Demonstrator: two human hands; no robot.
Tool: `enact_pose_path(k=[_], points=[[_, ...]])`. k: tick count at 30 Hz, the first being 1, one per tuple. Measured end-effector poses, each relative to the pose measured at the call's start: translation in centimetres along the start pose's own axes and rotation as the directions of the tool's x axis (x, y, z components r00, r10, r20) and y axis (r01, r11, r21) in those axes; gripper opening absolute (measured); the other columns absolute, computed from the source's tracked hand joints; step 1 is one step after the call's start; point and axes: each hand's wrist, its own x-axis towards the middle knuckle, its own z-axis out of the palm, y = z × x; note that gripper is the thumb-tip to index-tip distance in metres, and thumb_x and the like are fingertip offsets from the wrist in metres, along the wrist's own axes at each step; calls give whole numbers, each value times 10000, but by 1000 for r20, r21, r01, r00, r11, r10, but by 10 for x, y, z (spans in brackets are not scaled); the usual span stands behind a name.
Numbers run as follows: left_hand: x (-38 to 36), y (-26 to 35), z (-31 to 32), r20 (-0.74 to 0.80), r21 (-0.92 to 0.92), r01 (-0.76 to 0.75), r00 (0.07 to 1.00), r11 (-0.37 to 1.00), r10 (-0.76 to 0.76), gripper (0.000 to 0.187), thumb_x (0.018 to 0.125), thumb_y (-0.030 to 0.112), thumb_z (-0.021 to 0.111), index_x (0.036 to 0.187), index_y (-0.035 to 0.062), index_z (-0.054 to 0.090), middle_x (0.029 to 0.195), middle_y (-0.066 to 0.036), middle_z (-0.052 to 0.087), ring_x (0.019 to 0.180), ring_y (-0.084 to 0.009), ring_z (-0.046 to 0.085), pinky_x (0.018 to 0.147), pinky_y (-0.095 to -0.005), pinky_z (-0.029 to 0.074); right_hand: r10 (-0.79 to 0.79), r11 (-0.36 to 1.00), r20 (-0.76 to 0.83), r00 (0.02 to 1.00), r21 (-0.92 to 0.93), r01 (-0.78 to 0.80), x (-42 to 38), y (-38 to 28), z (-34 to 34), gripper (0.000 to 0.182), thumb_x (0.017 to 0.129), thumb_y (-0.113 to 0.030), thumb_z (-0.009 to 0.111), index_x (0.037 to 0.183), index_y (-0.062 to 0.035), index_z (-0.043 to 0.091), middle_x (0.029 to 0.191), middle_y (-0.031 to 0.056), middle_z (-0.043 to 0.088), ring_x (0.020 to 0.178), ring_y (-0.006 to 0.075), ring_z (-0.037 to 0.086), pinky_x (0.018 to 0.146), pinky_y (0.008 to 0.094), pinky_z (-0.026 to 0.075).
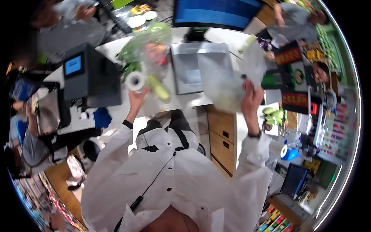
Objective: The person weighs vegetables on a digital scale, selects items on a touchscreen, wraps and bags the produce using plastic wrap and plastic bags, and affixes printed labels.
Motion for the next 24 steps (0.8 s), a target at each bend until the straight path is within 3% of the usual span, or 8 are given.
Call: enact_pose_path(k=[1, 3, 8, 13, 15, 18, 20, 24], points=[[-4, -1, 12, -69, -195, 29, 997, 980, -43, 739, 694, 115, 822, 1268, -20, 377, 1167, -116, 543, 1020, -203, 559, 915, -335, 444, -20, 997, -38, 999, -78, 17, 21, 14, -11, 307, 980, -180, 444, 734, -1, 489, 620, 13, 446, 594, 94, 405, 538, 261, 307], [2, -25, 21, -201, 143, -209, 951, 967, 236, 614, 693, 61, 814, 1198, -34, 478, 1137, -117, 573, 1009, -187, 554, 898, -322, 444, -47, 981, -131, 990, -194, 20, 66, 49, -27, 301, 976, -194, 456, 765, 10, 520, 623, 18, 463, 595, 98, 420, 542, 273, 335], [7, -8, 16, -246, -40, -45, 969, 998, 34, 555, 667, 110, 836, 1121, -32, 550, 1070, -107, 609, 973, -187, 566, 883, -323, 442, -8, 929, -232, 973, -362, -79, 122, 171, -29, 214, 933, -181, 499, 878, 15, 564, 651, 141, 532, 582, 210, 519, 567, 336, 404], [5, 51, 11, -240, 237, 66, 971, 969, -8, 482, 684, 96, 815, 1082, -26, 573, 1004, -96, 628, 908, -184, 590, 830, -317, 466, 40, 909, -382, 923, -371, -192, 155, 271, -9, 196, 894, -140, 519, 976, 24, 588, 811, 250, 614, 770, 417, 589, 686, 462, 425], [-7, 91, 12, -118, 209, 214, 974, 954, -193, 460, 691, 85, 805, 1072, -28, 572, 1001, -88, 630, 897, -176, 593, 817, -307, 473, 215, 844, -395, 893, -385, -373, 164, 320, -5, 223, 896, -144, 525, 996, 45, 586, 797, 230, 615, 695, 367, 547, 679, 442, 416], [-23, 101, 13, -149, 131, 367, 926, 921, -347, 486, 689, 69, 800, 1108, -28, 573, 1028, -88, 629, 913, -165, 588, 821, -312, 475, 205, 951, -405, 891, -131, -279, 154, 363, 1, 288, 922, -233, 555, 962, 50, 588, 769, 161, 623, 691, 271, 535, 672, 405, 423], [-31, 94, 16, -186, -82, 261, 944, 962, -272, 518, 713, 60, 765, 1167, -40, 537, 1075, -105, 623, 966, -189, 595, 854, -328, 478, 150, 973, -550, 822, -66, -222, 140, 425, 2, 353, 909, -265, 577, 790, 68, 571, 667, 109, 555, 623, 198, 454, 590, 398, 390], [-30, 109, 38, -137, -362, 246, 940, 899, -312, 619, 778, 302, 679, 1245, -42, 463, 1156, -167, 594, 1042, -274, 595, 914, -386, 481, 58, 993, -457, 888, -65, -99, 123, 371, 4, 240, 858, -86, 464, 941, 89, 606, 798, 170, 651, 726, 246, 591, 700, 371, 464]])
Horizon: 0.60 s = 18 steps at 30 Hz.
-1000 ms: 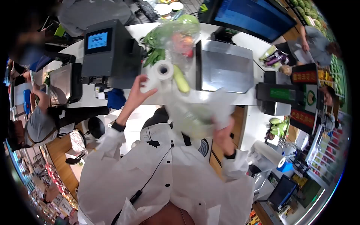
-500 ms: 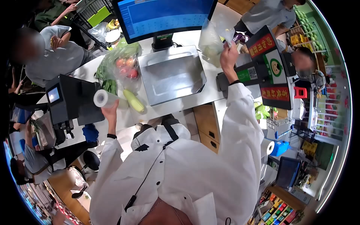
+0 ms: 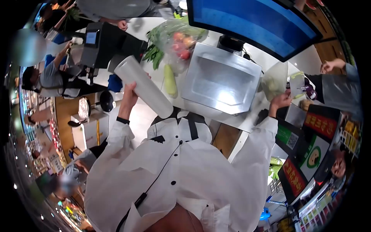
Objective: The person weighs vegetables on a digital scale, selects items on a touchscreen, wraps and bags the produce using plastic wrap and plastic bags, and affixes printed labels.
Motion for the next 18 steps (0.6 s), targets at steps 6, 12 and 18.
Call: enact_pose_path(k=[6, 12, 18], points=[[0, -8, 13, -89, -315, 37, 994, 948, -68, 798, 796, 594, 525, 1268, -43, 433, 1179, -218, 559, 1055, -321, 588, 912, -453, 490, -259, 962, 317, 912, -2, 274, -60, -1, -34, 261, 896, -121, 426, 999, 75, 564, 1007, 259, 559, 900, 422, 524, 811, 443, 427], [1, -5, 0, -9, -525, 78, 995, 847, -98, 807, 759, 628, 560, 1228, -14, 421, 1088, -155, 526, 1003, -267, 548, 912, -444, 475, -323, 883, 425, 846, -186, 430, -88, 21, -80, 293, 879, -118, 435, 1082, 69, 534, 1076, 256, 508, 1002, 413, 462, 876, 463, 371], [-9, -6, 7, 39, -777, 147, 982, 612, -186, 783, 784, 625, 548, 1175, -41, 417, 978, -117, 508, 907, -220, 543, 800, -343, 471, -64, 968, 403, 913, -197, 155, -152, 30, -102, 374, 831, -117, 459, 1149, 72, 513, 1187, 253, 448, 1101, 414, 425, 992, 459, 314]])
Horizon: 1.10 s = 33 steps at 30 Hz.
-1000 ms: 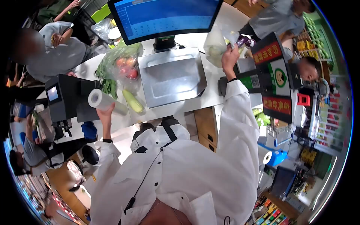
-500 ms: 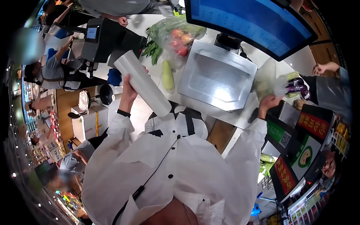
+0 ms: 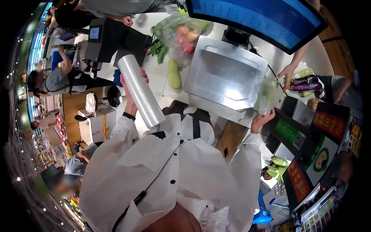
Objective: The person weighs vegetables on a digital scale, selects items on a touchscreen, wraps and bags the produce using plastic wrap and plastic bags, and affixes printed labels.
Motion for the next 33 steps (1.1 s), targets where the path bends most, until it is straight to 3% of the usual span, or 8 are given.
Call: enact_pose_path(k=[5, 10, 13, 14, 16, 20, 22, 33], points=[[2, -9, -2, 62, -49, 71, 996, 996, -68, 790, 798, 639, 527, 1182, -44, 426, 1016, -126, 513, 947, -229, 534, 833, -361, 486, -57, 985, 246, 968, -141, 94, 3, -32, -21, 675, 809, -165, 663, 1339, 77, 324, 1310, 245, 383, 1234, 401, 348, 1050, 447, 256], [5, -9, -2, 41, 79, 72, 996, 994, -75, 797, 779, 651, 550, 1205, -11, 429, 1015, -129, 504, 952, -248, 546, 806, -373, 504, 35, 999, 355, 934, -32, -25, -8, -216, -41, 734, 803, -251, 697, 1339, 90, 328, 1386, 271, 321, 1302, 375, 307, 1088, 449, 224], [12, -12, -4, -48, 289, 139, 990, 947, -131, 828, 818, 687, 463, 1310, 23, 409, 1065, -199, 583, 906, -357, 639, 744, -474, 563, -8, 789, 868, 496, 310, -530, -32, -314, 7, 648, 841, -317, 666, 1351, -26, 393, 1294, 134, 512, 1104, 273, 545, 945, 354, 429], [14, -14, -4, -38, 281, 141, 990, 949, -136, 828, 818, 687, 463, 1310, 23, 409, 1065, -199, 583, 906, -357, 639, 744, -474, 563, -95, 432, 928, 360, 364, -825, -37, -352, 25, 594, 871, -314, 630, 1317, 5, 402, 1266, 177, 507, 1026, 287, 580, 859, 353, 478], [14, -8, -1, -61, 367, 237, 971, 899, -232, 822, 827, 681, 454, 1325, 29, 402, 1082, -180, 584, 918, -347, 632, 778, -475, 552, -232, 823, 782, 578, 475, -312, -41, -409, 51, 436, 927, -300, 544, 1200, 28, 453, 1100, 211, 572, 912, 315, 611, 778, 370, 497], [26, 13, -24, -32, 150, 190, 982, 970, -187, 774, 846, 657, 453, 1293, 24, 446, 1107, -203, 582, 993, -334, 609, 863, -465, 521, -105, 844, 861, 498, 342, -414, -36, -434, 88, 350, 943, -308, 500, 1053, 25, 488, 881, 209, 616, 793, 335, 632, 704, 412, 495], [24, 31, -26, -14, 157, 197, 980, 968, -198, 761, 856, 638, 458, 1296, 17, 451, 1137, -215, 573, 1043, -320, 590, 915, -456, 492, -205, 956, 810, 549, 287, -66, -34, -444, 97, 296, 954, -286, 460, 931, 7, 490, 755, 212, 621, 704, 385, 624, 661, 470, 482], [23, 72, -45, 70, 27, 420, 904, 907, -421, 692, 878, 580, 504, 1253, -2, 496, 1161, -171, 589, 1030, -292, 600, 913, -427, 492, -57, 982, 724, 687, 164, -92, -70, -474, 132, 231, 962, -206, 445, 866, -1, 491, 732, 197, 611, 639, 384, 596, 582, 439, 469]])
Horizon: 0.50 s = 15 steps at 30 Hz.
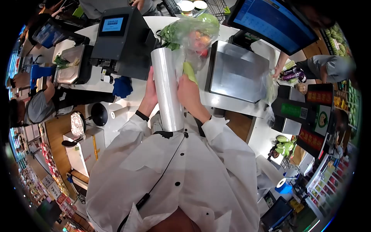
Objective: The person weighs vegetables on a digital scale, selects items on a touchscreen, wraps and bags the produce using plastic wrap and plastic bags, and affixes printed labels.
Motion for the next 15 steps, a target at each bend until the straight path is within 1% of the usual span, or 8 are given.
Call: enact_pose_path(k=[2, 4, 5, 7, 9, 11, 13, 15], points=[[0, 4, -5, 125, -47, 71, 990, 996, -64, 697, 885, 567, 501, 1273, -11, 472, 1190, -181, 572, 1057, -314, 587, 929, -448, 482, 108, 991, -24, 994, 76, -106, -2, 14, 14, 232, 965, -207, 451, 855, -6, 488, 716, 162, 607, 607, 337, 598, 557, 412, 462], [4, 5, -19, 81, 6, 137, 987, 991, -137, 726, 883, 565, 504, 1328, 0, 410, 1218, -205, 544, 1096, -354, 557, 955, -506, 451, 143, 845, -227, 963, 535, 1, -2, 17, 18, 227, 972, -218, 466, 827, -44, 490, 671, 37, 543, 553, 154, 531, 485, 297, 404], [2, 4, -27, 87, 1, 143, 986, 990, -142, 726, 883, 565, 504, 1328, 0, 410, 1218, -205, 544, 1096, -354, 557, 955, -506, 451, 144, 849, -231, 962, 528, 0, -5, 19, 14, 227, 972, -218, 466, 827, -44, 490, 671, 37, 543, 553, 154, 531, 485, 297, 404], [-6, 3, -35, 3, 266, 102, 994, 959, -106, 692, 892, 480, 545, 1344, -15, 372, 1252, -217, 514, 1126, -353, 534, 979, -500, 436, 320, 335, -87, 943, 942, -27, -6, 0, -20, 216, 979, -237, 474, 818, -94, 495, 670, -50, 459, 557, 33, 426, 473, 191, 319], [-6, 14, -55, 33, 50, 189, 981, 981, -191, 636, 922, 382, 534, 1355, -35, 328, 1256, -224, 510, 1151, -358, 524, 989, -520, 424, 406, 349, -83, 910, 934, -71, -6, -2, -53, 200, 979, -270, 485, 827, -139, 496, 664, -79, 434, 547, 5, 396, 463, 171, 294], [-6, 28, -67, 91, 91, 180, 978, 979, -188, 623, 898, 340, 555, 1339, -45, 341, 1231, -213, 524, 1155, -342, 525, 976, -508, 439, 446, 298, -108, 888, 954, -33, -16, 27, -87, 204, 975, -295, 493, 834, -148, 504, 655, -92, 434, 512, 0, 380, 432, 170, 288], [-12, 41, -62, 104, 255, 189, 970, 948, -222, 703, 800, 381, 656, 1297, -44, 399, 1166, -186, 538, 1054, -307, 559, 923, -439, 478, 334, 155, -7, 942, 987, -47, -35, 81, -129, 211, 968, -306, 506, 833, -143, 517, 644, -99, 438, 489, -6, 382, 406, 157, 281], [-12, 48, -65, 139, 281, 199, 959, 939, -245, 718, 782, 373, 670, 1296, -50, 399, 1170, -193, 536, 1056, -306, 560, 922, -429, 481, 603, 288, -169, 779, 958, -15, -55, 71, -161, 203, 960, -294, 526, 845, -128, 540, 634, -98, 452, 484, -5, 403, 398, 142, 283]])
